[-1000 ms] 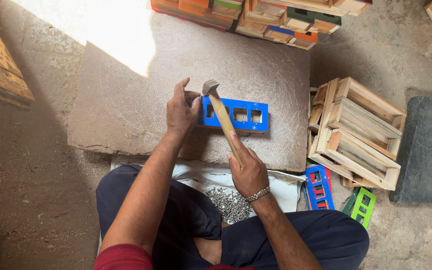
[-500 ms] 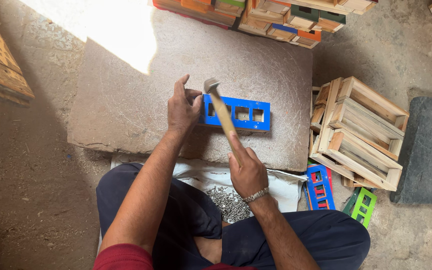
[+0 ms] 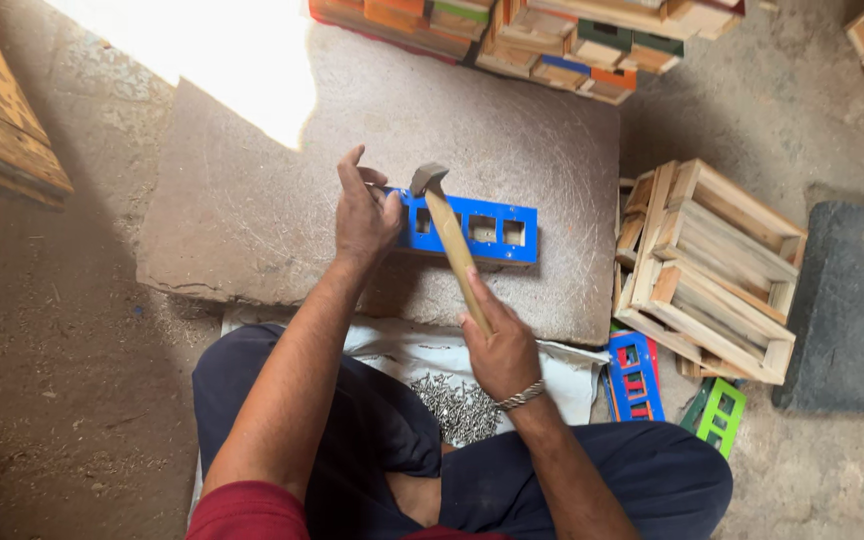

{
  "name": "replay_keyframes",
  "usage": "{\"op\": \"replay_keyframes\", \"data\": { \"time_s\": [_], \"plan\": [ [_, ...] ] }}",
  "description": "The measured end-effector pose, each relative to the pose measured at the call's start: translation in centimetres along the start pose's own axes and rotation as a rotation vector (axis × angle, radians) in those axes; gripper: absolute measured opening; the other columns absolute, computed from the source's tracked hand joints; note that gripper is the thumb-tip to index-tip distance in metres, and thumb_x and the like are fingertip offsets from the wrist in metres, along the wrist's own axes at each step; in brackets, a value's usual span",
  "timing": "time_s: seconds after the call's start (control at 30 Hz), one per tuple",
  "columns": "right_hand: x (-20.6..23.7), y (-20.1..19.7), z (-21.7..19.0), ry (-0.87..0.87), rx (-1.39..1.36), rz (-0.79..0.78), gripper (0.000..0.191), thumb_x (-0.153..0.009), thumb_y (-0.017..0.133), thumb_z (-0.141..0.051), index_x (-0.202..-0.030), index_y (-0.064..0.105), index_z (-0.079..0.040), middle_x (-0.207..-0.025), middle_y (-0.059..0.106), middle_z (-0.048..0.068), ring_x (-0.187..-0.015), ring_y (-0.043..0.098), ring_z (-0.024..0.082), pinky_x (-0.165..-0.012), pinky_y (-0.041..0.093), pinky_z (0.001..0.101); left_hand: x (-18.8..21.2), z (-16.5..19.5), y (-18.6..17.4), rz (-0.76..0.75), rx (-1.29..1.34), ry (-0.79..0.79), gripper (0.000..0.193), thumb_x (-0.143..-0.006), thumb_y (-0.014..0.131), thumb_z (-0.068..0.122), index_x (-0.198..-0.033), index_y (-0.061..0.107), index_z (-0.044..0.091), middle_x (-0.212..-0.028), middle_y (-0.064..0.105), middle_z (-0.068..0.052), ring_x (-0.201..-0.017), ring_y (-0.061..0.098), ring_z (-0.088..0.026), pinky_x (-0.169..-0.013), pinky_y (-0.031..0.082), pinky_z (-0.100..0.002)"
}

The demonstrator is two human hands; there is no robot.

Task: The person sits on the floor and uses a hammer to drive nails into blue and orange plastic jigs to assemble small wooden frames. The person repeatedly picks up nails, positions them in the jig, hammers them, and then removes the completed frame.

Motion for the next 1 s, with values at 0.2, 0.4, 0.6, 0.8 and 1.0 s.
{"op": "replay_keyframes", "data": {
  "time_s": [0.2, 0.4, 0.6, 0.8, 1.0],
  "plan": [
    [0.3, -8.8, -5.8, -0.592, -0.099, 0.48, 0.04, -0.109, 0.065, -0.006, -0.144, 0.052, 0.008, -0.138, 0.063, 0.026, -0.127, 0.065, 0.031, -0.107, 0.053, 0.0368, 0.3, 0.1, -0.3, 0.057, 0.016, 0.077, 0.057, -0.094, 0.047, -0.003, -0.146, 0.024, 0.005, -0.117, 0.055, -0.022, -0.103, 0.064, -0.031, -0.086, 0.057, -0.044],
    [0.9, -4.1, -4.8, -0.566, -0.036, 0.645, 0.03, -0.1, 0.064, -0.004, -0.129, 0.058, 0.002, -0.113, 0.07, 0.023, -0.098, 0.07, 0.035, -0.084, 0.061, 0.0433, 0.3, 0.2, -0.6, -0.011, 0.015, -0.041, 0.05, -0.094, 0.041, 0.002, -0.141, 0.022, 0.006, -0.116, 0.053, -0.022, -0.102, 0.065, -0.035, -0.081, 0.059, -0.048],
    [-1.5, 0.2, -0.2, -0.181, 0.134, 0.159, 0.06, -0.096, 0.068, -0.012, -0.153, 0.048, -0.005, -0.116, 0.071, 0.024, -0.098, 0.074, 0.033, -0.08, 0.062, 0.0414, 0.6, 0.3, -0.9, 0.037, 0.011, -0.023, 0.045, -0.095, 0.045, 0.005, -0.136, 0.028, 0.009, -0.115, 0.058, -0.023, -0.099, 0.066, -0.039, -0.085, 0.054, -0.053],
    [0.2, 1.3, -0.8, -0.194, 0.105, 0.236, 0.059, -0.101, 0.063, -0.017, -0.157, 0.046, -0.014, -0.105, 0.073, 0.019, -0.091, 0.074, 0.03, -0.078, 0.062, 0.0411, 0.2, 0.3, -0.7, 0.024, 0.039, 0.001, 0.044, -0.096, 0.045, 0.005, -0.136, 0.029, 0.008, -0.114, 0.059, -0.023, -0.1, 0.067, -0.04, -0.087, 0.054, -0.052],
    [0.7, 1.8, 3.3, -0.041, 0.063, 0.061, 0.062, -0.098, 0.063, -0.016, -0.156, 0.044, -0.013, -0.124, 0.07, 0.023, -0.107, 0.073, 0.032, -0.085, 0.06, 0.04, 0.2, 0.2, -0.4, 0.023, -0.018, -0.018, 0.041, -0.096, 0.045, 0.005, -0.134, 0.032, 0.005, -0.112, 0.059, -0.023, -0.098, 0.066, -0.04, -0.085, 0.053, -0.052]
  ]
}}
Point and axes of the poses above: each hand's wrist, its own x-axis away from the middle knuckle, its own y-axis out of the palm, z = x × y, the point moved 6 cm from there along -x, towards the middle knuckle
